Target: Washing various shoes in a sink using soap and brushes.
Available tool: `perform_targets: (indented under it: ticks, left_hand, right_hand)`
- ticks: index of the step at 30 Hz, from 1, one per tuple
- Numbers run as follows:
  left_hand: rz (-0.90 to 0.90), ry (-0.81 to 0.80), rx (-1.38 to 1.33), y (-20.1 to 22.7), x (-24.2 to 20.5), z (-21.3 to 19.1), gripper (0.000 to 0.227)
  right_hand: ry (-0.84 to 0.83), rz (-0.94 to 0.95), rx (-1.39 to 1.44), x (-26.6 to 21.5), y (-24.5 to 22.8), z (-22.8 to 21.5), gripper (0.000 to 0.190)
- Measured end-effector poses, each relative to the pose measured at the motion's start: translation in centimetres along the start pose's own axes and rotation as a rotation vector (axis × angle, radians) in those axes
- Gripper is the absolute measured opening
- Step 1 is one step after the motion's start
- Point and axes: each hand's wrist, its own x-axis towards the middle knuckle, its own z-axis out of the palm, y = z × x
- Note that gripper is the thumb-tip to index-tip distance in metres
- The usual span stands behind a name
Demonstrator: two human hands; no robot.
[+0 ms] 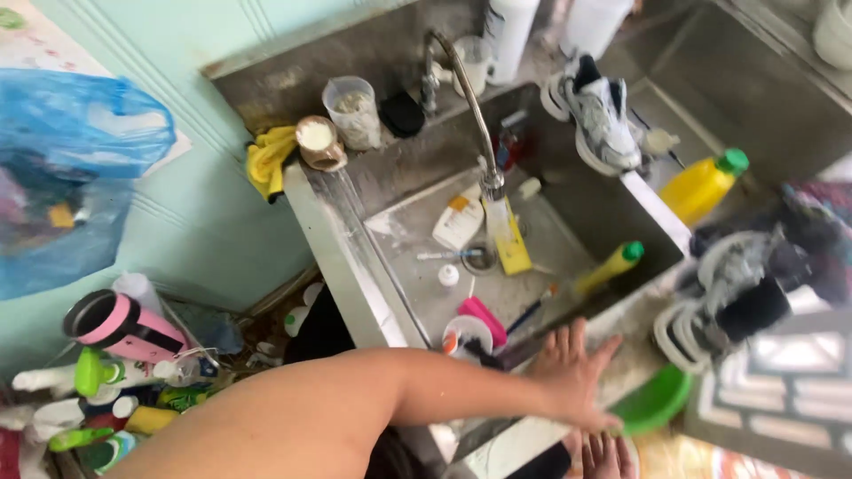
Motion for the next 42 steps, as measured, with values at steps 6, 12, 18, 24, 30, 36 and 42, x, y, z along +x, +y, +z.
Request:
perform_targets:
  ticks: [6,12,18,24,30,36,42]
  left_hand:
    - [0.16,0.22,-0.408,-4.3,-2.9,-2.6,0.063]
    - [-0.058,0.188,-0.62,-18.8,-5.7,-13.2,0.019]
    - [-0.008,0.766,-0.258,-27.3,-7.3,-24.1,0.012]
    - [-0.074,1.031,0.108,-29.0,-8.0,-32.3,0.033]
    - [-0.186,0.979,0.222,-33.0,-5.7,-35.5,0.091]
    - [-0.316,0.705,0.201,-36.5,-3.0,-38.5,0.109]
    - [-0.378,0.582,0.211,-37.3,-1.0,-38.9,0.113]
  right_hand:
    - [0.476,-0.306,-0.172,-23.3,-6.3,11.9,0.035]
    - [0.404,-0.727,-0.542,-30.0,-12.0,23.0,0.014]
    - [-0.269,-0.873,-1.048,-26.0,-19.3,44.6,0.014]
    - [-0.631,-0.675,-1.646,-4.9,-6.3,50.8,0.027]
    - [-0.644,-0.593,-1.59,4.7,3.4,51.5,0.045]
    - [-0.602,-0.418,-1.992,2.9,3.8,52.2,0.035]
    - [-0.631,-0.468,-1.747,0.9,-1.5,51.3,0.029]
